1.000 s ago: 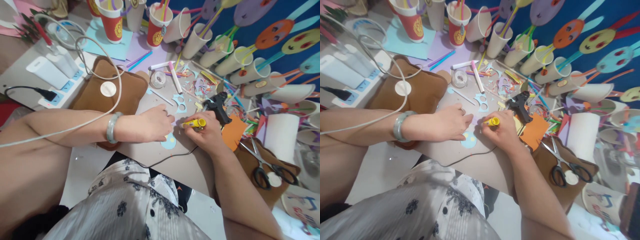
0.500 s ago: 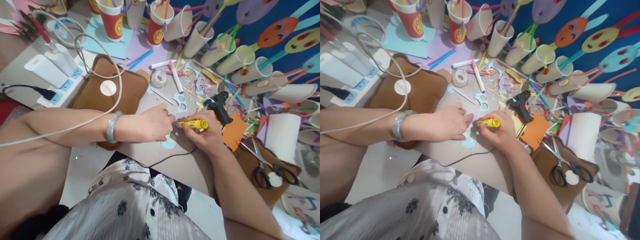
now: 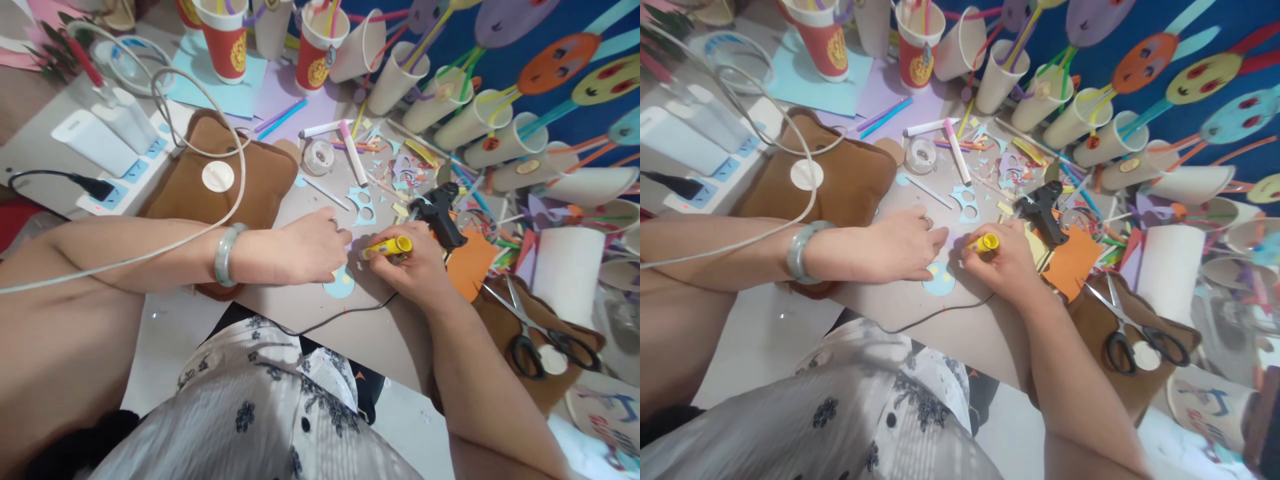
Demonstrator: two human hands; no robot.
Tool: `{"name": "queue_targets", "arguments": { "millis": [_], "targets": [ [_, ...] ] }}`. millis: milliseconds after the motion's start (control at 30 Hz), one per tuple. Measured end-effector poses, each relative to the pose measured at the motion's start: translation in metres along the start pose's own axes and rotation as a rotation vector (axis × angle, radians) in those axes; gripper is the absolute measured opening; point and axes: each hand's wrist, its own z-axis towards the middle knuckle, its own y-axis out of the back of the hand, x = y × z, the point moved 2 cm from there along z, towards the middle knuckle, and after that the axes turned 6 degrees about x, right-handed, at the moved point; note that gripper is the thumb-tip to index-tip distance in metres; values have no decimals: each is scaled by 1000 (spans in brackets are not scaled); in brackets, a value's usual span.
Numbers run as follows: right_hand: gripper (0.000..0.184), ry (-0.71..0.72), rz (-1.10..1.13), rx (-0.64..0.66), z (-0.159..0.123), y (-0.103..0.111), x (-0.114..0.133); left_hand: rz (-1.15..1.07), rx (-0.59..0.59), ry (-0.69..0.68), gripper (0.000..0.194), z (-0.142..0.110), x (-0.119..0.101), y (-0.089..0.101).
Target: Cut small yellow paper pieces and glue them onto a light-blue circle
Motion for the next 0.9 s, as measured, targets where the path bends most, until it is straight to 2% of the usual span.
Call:
{"name": "queue_targets", "arguments": {
  "millis": [133, 267, 467, 600, 667, 767, 833, 900],
  "targets": [
    [2, -7, 37, -89, -1, 2, -1, 11, 9, 1, 28, 0, 0, -1],
    [4, 59, 10, 25, 1, -1, -1, 11, -36, -5, 28, 1, 0, -3],
    [4, 28, 35, -65, 0, 2, 1, 0, 8, 1, 28, 1, 0, -2],
    [5, 57, 17, 9, 0, 0, -1, 0, -40, -11, 27, 1, 0, -3],
    [5, 10, 14, -37, -1, 2, -3, -23, -43, -4, 27, 1, 0, -3],
    [3, -64, 18, -175, -1, 3, -4, -33, -16, 6, 27, 1, 0, -1],
    [4, -59, 3, -178, 1, 1, -4, -26, 1, 9, 26, 1, 0, 0],
    [4, -22, -14, -117, 4, -2, -3, -29, -18, 7, 26, 1, 0, 0]
  ]
}}
